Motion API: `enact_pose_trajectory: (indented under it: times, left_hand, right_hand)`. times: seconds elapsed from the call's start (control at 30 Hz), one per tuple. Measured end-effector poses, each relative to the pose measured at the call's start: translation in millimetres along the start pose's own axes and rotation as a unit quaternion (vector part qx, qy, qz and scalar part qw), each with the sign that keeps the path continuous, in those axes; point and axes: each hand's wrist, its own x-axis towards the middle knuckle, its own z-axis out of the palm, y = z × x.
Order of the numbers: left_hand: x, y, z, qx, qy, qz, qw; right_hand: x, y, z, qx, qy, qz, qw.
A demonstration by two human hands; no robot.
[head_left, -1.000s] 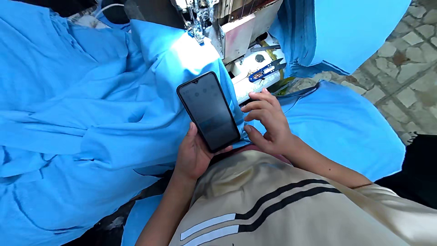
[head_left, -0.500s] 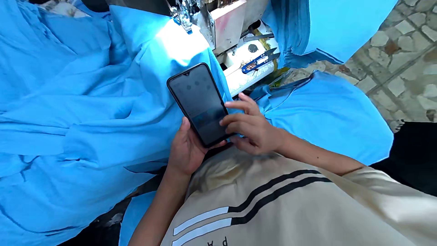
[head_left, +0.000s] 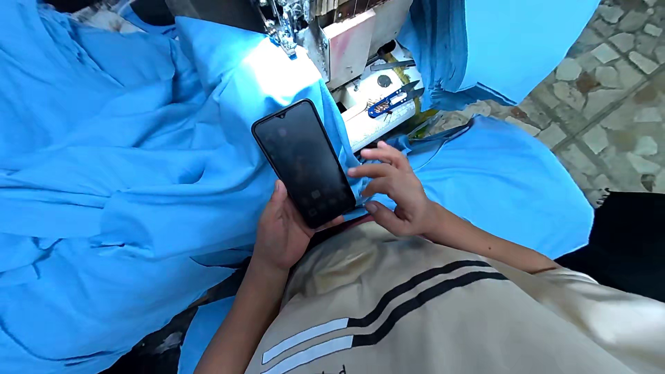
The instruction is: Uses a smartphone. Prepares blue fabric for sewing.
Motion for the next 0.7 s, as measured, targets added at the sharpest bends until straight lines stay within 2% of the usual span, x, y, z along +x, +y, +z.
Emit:
enact_pose_trajectory:
  times: [0.37,0.6,0.7]
  left_hand:
    - [2.0,0.2,5.1,0.007,0.008,0.0,1.0]
    - [0.9,-0.9,3.8,0.014,0.009,0.001,1.0]
    - [1.3,-0.5,1.7,0.01,-0.007,0.005,1.0]
  right_hand:
    - [-7.8,-13.6,5.0,-0.015,-0.037,-0.059,0.997]
    - [-6.4,-14.7,8.9,-0.044,-0.069,-0.056,0.995]
    - [0.9,-13.2,4.3,-0.039,-0.04,-0.047,0.997]
